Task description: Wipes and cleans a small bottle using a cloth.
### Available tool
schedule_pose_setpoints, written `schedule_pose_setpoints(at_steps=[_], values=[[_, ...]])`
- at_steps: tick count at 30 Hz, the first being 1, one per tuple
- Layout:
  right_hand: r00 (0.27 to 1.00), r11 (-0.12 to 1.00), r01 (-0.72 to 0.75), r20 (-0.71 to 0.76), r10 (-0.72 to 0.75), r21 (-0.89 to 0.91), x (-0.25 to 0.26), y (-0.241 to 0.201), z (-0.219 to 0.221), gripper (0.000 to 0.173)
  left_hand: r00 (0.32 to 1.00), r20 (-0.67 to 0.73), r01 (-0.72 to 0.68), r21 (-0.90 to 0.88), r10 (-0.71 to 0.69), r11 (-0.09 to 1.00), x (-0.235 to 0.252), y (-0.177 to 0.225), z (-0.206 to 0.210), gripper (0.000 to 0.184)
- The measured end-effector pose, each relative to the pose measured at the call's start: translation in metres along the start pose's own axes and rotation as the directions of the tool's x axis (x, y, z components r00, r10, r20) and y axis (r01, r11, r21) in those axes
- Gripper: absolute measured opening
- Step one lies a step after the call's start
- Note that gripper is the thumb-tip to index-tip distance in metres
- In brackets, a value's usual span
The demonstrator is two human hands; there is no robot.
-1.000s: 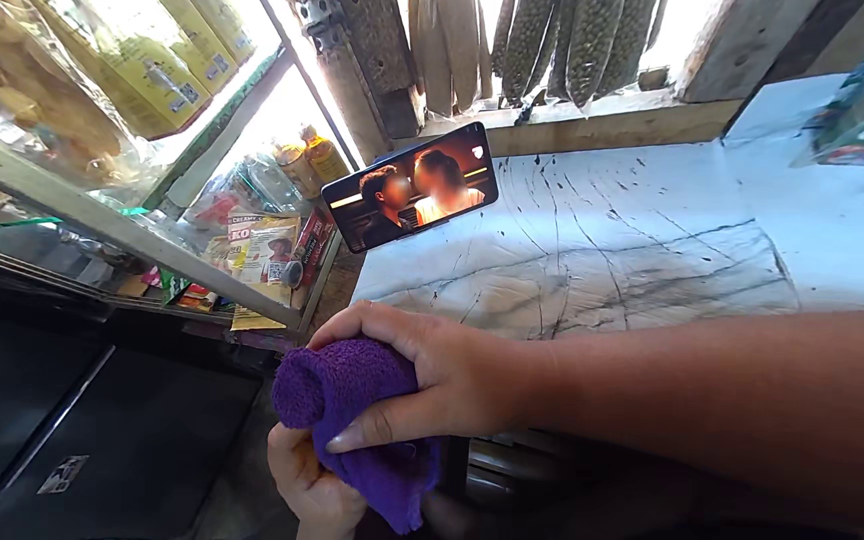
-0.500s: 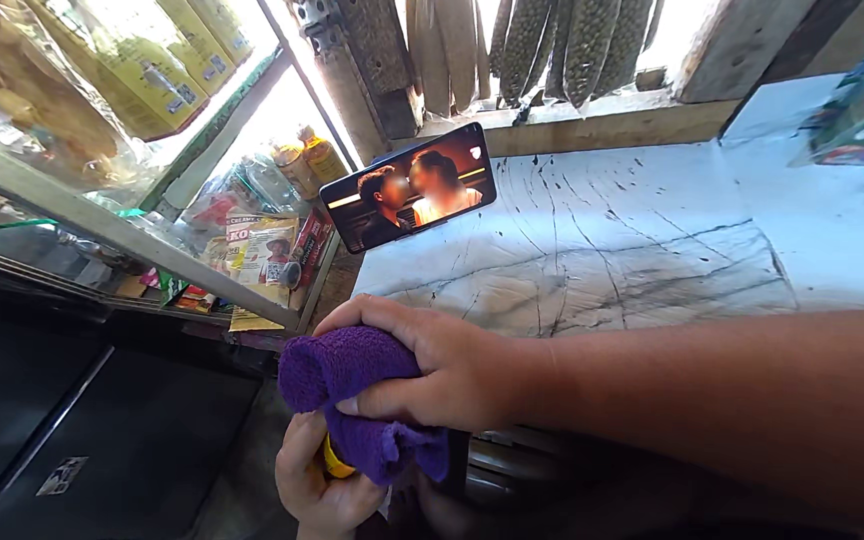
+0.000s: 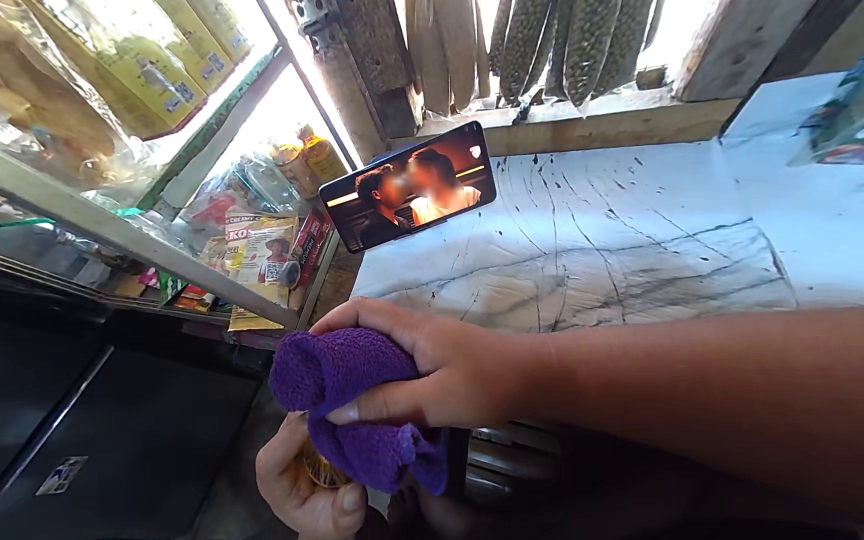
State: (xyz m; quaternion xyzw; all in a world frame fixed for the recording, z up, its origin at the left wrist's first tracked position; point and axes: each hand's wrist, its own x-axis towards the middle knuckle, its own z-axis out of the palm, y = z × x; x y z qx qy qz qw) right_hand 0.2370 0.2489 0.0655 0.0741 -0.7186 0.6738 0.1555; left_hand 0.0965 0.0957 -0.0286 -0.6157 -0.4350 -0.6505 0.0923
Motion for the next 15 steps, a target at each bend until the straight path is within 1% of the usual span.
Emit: schedule_pose_setpoints(at_steps=[2, 4, 6, 11, 15], values=[[0.999, 0.999, 0.035, 0.014, -0.035, 0.001, 0.0, 0.003, 0.0, 0.043, 0.999, -0.031, 0.02, -0.013, -0.021, 1.0, 0.0, 0.002, 0.0, 0.044], [0.994, 0.995, 0.102, 0.033, -0.102, -0.015, 0.001, 0.007, 0.0, 0.044, 0.996, -0.077, 0.034, -0.023, -0.036, 0.999, 0.0, 0.004, 0.002, 0.044], [0.987, 0.987, 0.156, 0.039, -0.154, -0.032, 0.001, 0.01, 0.0, 0.046, 0.995, -0.086, 0.039, -0.018, -0.04, 0.999, 0.001, 0.005, 0.003, 0.043], [0.98, 0.979, 0.197, 0.043, -0.195, -0.056, 0.002, 0.013, 0.0, 0.049, 0.999, -0.045, 0.024, -0.018, -0.025, 1.0, 0.0, 0.0, 0.0, 0.044], [0.979, 0.977, 0.202, 0.03, -0.2, -0.069, 0.003, 0.014, 0.0, 0.05, 0.999, -0.032, 0.009, 0.055, -0.007, 0.998, 0.002, 0.001, 0.0, 0.043]])
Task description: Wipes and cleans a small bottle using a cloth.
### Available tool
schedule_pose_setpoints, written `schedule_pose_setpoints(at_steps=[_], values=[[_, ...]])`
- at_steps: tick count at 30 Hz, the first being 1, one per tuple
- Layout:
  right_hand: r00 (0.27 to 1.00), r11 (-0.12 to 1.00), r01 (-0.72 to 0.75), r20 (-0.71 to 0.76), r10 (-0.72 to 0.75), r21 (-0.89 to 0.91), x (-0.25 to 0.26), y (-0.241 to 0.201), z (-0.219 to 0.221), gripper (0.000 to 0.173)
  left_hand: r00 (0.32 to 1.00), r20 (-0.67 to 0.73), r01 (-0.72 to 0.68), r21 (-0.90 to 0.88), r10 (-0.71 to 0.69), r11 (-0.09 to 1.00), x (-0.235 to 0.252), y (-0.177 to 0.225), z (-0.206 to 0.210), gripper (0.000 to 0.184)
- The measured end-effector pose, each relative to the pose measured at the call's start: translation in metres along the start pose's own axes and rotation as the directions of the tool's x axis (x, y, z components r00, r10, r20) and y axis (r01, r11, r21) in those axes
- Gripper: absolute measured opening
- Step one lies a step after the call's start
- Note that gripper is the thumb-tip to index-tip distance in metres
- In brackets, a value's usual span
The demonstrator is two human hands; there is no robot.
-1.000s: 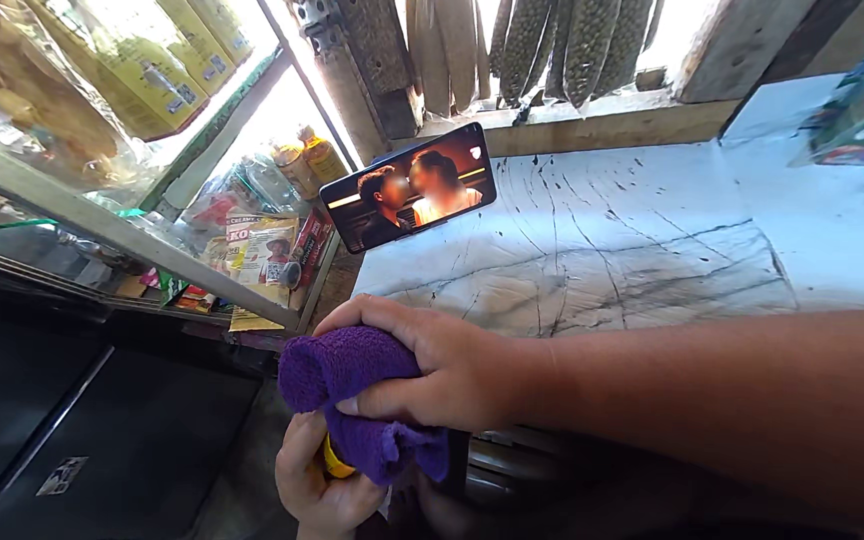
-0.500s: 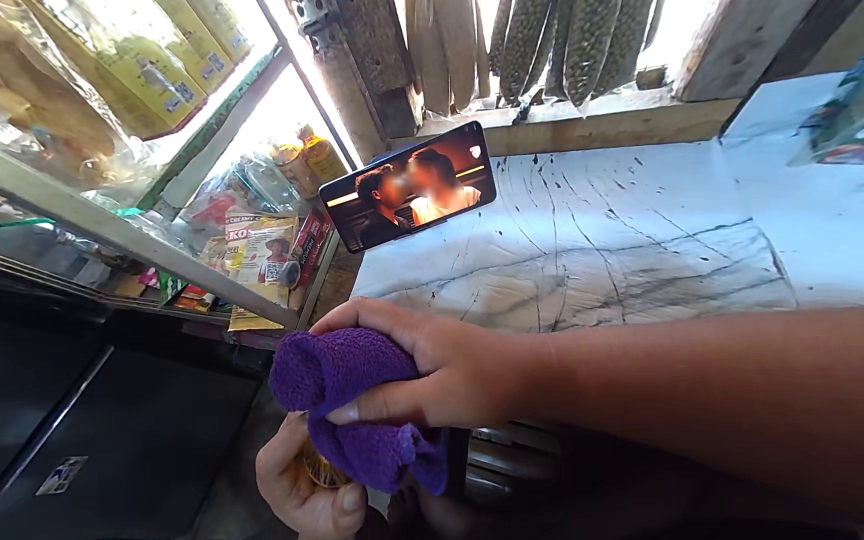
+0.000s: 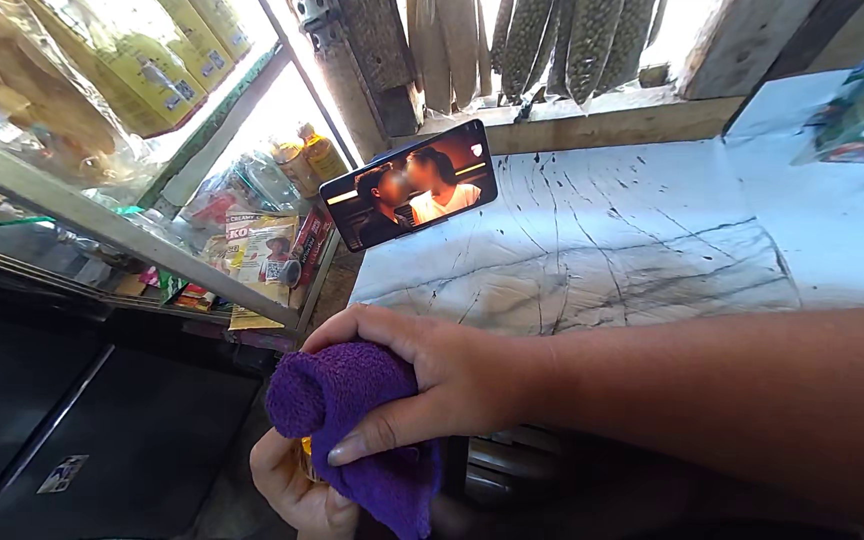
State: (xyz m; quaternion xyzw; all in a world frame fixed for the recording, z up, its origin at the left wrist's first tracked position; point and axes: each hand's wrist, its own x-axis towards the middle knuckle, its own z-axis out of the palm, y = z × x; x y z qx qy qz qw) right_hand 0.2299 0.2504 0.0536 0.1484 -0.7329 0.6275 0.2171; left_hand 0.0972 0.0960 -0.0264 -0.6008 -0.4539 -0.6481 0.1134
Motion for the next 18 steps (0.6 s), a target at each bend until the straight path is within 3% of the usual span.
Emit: schedule_pose_setpoints(at_steps=[18], values=[[0.999, 1.0, -0.01, -0.031, 0.01, -0.015, -0.0011, -0.0008, 0.0007, 0.046, 1.0, 0.024, 0.013, 0.022, -0.013, 1.0, 0.0021, 0.0048, 0.008, 0.041]])
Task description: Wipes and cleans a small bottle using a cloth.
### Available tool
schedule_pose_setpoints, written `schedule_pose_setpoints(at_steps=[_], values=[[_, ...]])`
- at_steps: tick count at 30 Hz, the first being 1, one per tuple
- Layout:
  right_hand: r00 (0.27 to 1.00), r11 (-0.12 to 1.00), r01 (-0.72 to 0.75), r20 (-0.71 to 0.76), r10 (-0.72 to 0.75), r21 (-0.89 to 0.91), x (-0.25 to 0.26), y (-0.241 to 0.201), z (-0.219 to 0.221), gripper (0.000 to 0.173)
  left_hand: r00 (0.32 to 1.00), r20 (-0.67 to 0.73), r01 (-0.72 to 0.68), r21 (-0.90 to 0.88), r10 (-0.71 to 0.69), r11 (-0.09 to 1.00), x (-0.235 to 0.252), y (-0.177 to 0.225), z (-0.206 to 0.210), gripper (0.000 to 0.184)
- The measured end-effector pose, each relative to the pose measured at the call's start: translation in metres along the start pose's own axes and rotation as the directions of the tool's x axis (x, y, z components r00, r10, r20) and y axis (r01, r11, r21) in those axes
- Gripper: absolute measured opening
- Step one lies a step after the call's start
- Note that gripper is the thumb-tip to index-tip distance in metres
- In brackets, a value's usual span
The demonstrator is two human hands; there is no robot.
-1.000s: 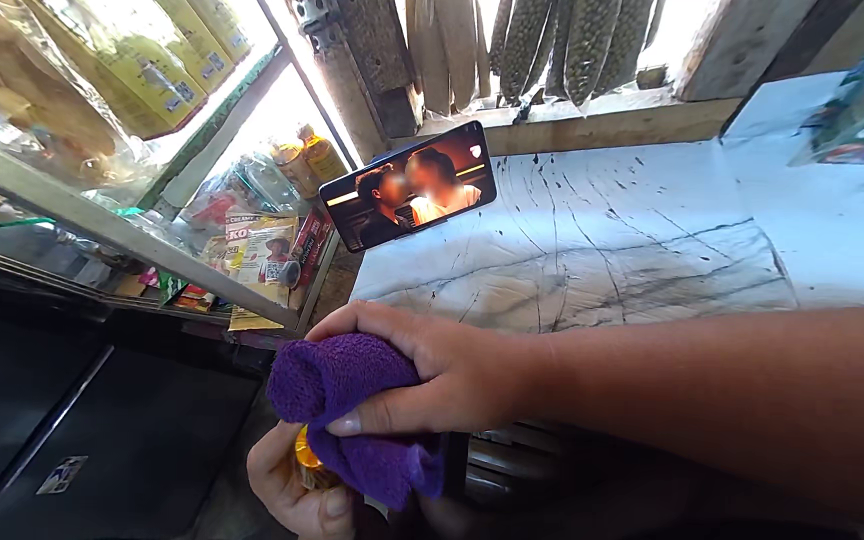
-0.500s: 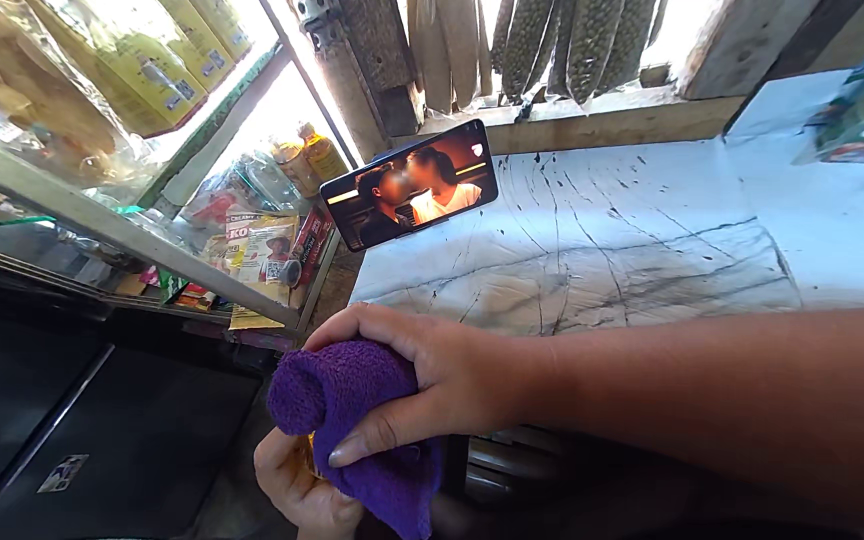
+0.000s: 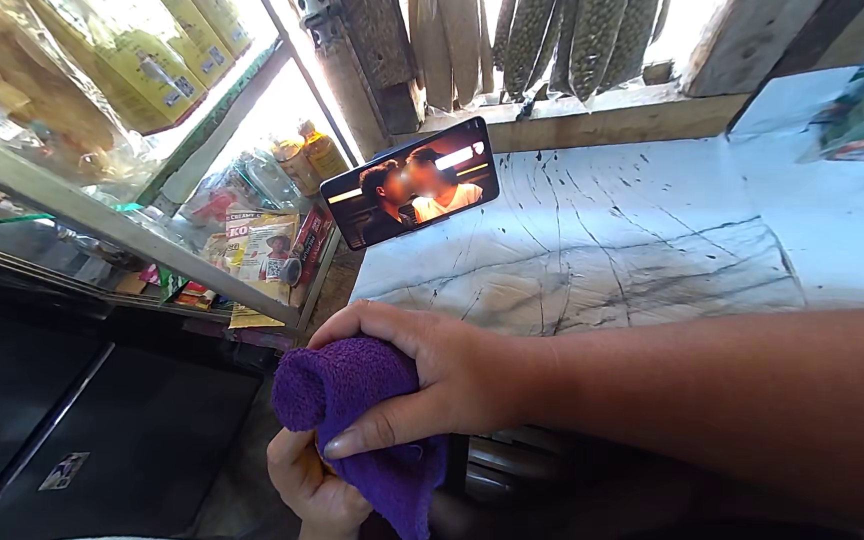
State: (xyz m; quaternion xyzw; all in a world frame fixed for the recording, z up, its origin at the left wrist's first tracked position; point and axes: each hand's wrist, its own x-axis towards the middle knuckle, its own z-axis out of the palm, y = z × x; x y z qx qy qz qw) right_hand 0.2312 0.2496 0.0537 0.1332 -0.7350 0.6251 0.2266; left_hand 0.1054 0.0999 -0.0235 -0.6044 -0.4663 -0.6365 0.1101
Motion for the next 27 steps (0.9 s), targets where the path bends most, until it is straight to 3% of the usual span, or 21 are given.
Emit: schedule_pose_setpoints(at_steps=[27], values=[[0.996, 0.992, 0.049, -0.069, -0.058, -0.12, -0.0009, 0.0015, 0.0015, 0.038, 1.0, 0.021, 0.007, 0.008, -0.007, 1.0, -0.0041, -0.0028, 0.0, 0.044]])
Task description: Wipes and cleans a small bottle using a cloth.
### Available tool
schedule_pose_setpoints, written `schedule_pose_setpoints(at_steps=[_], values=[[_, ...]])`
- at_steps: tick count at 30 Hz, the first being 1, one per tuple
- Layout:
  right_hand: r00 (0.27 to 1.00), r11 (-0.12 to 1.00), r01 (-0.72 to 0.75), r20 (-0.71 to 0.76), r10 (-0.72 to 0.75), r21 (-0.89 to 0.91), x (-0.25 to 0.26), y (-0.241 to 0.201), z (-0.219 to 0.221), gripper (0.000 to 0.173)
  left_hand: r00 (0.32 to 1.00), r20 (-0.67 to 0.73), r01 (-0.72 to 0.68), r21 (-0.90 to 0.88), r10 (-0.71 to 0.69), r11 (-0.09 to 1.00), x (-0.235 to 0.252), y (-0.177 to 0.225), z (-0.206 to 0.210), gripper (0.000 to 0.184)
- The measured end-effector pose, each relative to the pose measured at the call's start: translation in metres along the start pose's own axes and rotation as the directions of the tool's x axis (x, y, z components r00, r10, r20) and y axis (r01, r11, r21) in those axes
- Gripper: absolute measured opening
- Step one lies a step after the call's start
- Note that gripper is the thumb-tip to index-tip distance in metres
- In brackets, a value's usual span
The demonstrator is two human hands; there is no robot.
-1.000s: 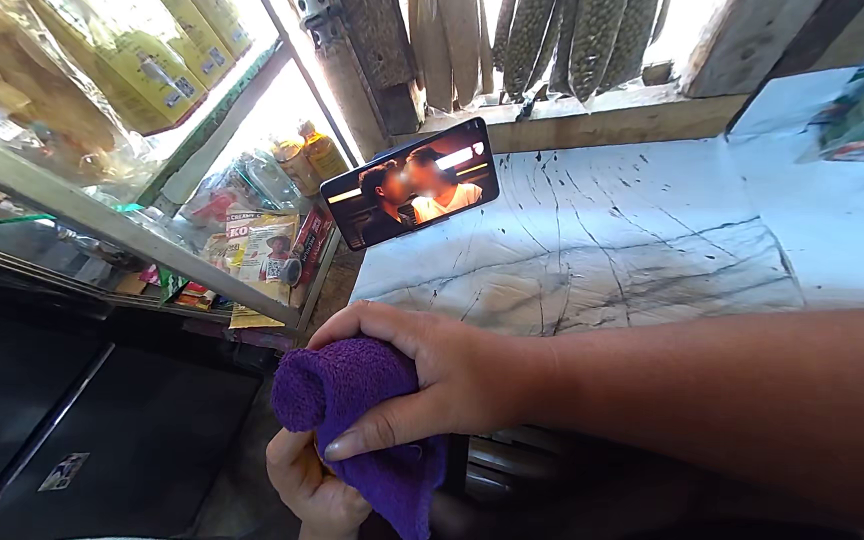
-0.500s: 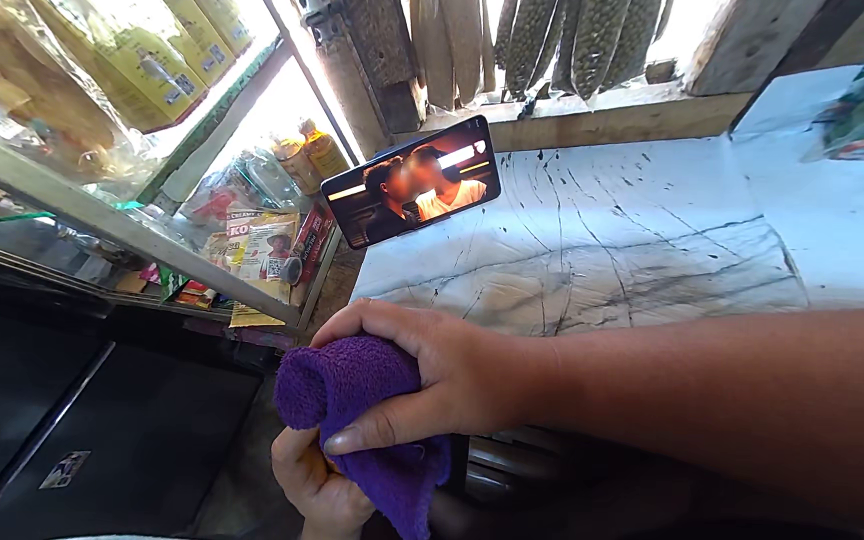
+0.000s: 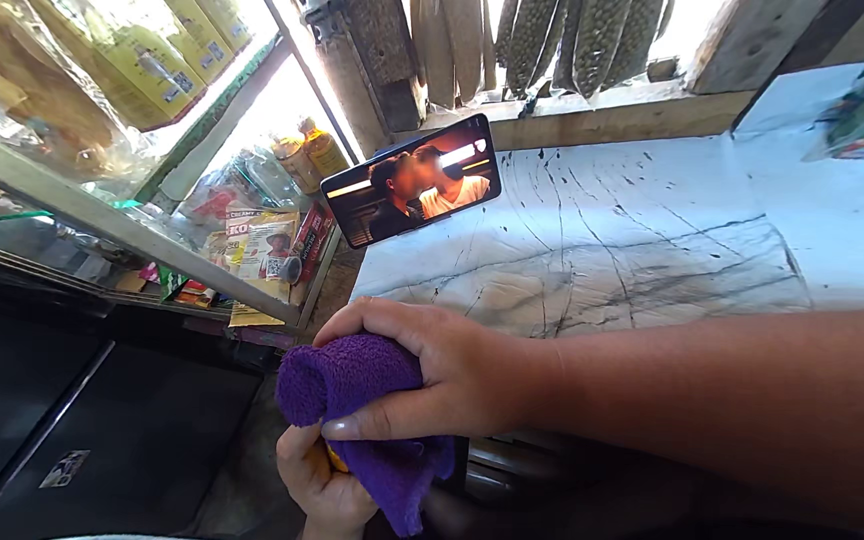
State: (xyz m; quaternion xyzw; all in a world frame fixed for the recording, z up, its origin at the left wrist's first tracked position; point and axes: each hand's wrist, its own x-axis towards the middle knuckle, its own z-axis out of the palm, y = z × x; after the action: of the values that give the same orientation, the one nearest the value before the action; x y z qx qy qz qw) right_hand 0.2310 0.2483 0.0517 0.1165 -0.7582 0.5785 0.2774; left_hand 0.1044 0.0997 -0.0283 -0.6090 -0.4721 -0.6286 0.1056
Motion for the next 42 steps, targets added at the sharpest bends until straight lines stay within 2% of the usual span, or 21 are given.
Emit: schedule_pose_setpoints(at_steps=[12, 17, 22, 28, 33, 37, 42], values=[[1.0, 1.0, -0.015, -0.007, 0.015, 0.002, 0.0, 0.0, 0.0, 0.039, 1.0, -0.002, 0.012, -0.019, -0.012, 1.0, -0.001, 0.0, 0.003, 0.046], [0.999, 0.999, 0.024, -0.035, -0.026, -0.035, 0.0, 0.001, 0.001, 0.036, 0.999, -0.006, 0.032, -0.026, -0.033, 0.999, -0.003, 0.0, 0.003, 0.045], [0.998, 0.997, 0.044, -0.044, -0.047, -0.07, -0.001, 0.001, 0.001, 0.037, 0.997, -0.025, 0.073, -0.103, -0.076, 0.992, -0.003, 0.0, 0.002, 0.044], [0.998, 0.998, 0.053, 0.015, -0.053, -0.024, -0.001, 0.002, 0.002, 0.043, 0.993, -0.03, 0.104, -0.228, -0.113, 0.968, -0.002, -0.001, -0.001, 0.041], [0.998, 0.999, 0.051, 0.027, -0.051, -0.001, 0.0, 0.0, 0.002, 0.044, 0.998, -0.039, 0.054, -0.069, -0.057, 0.996, 0.002, 0.006, 0.002, 0.041], [0.999, 0.999, 0.053, -0.009, -0.053, 0.001, -0.001, 0.0, 0.003, 0.038, 0.998, -0.038, 0.039, -0.095, -0.043, 0.995, 0.001, 0.005, 0.004, 0.042], [0.999, 0.999, 0.013, -0.037, -0.015, -0.037, 0.0, 0.0, 0.001, 0.033, 0.999, -0.032, 0.033, -0.034, -0.034, 0.999, 0.001, -0.001, 0.002, 0.042]])
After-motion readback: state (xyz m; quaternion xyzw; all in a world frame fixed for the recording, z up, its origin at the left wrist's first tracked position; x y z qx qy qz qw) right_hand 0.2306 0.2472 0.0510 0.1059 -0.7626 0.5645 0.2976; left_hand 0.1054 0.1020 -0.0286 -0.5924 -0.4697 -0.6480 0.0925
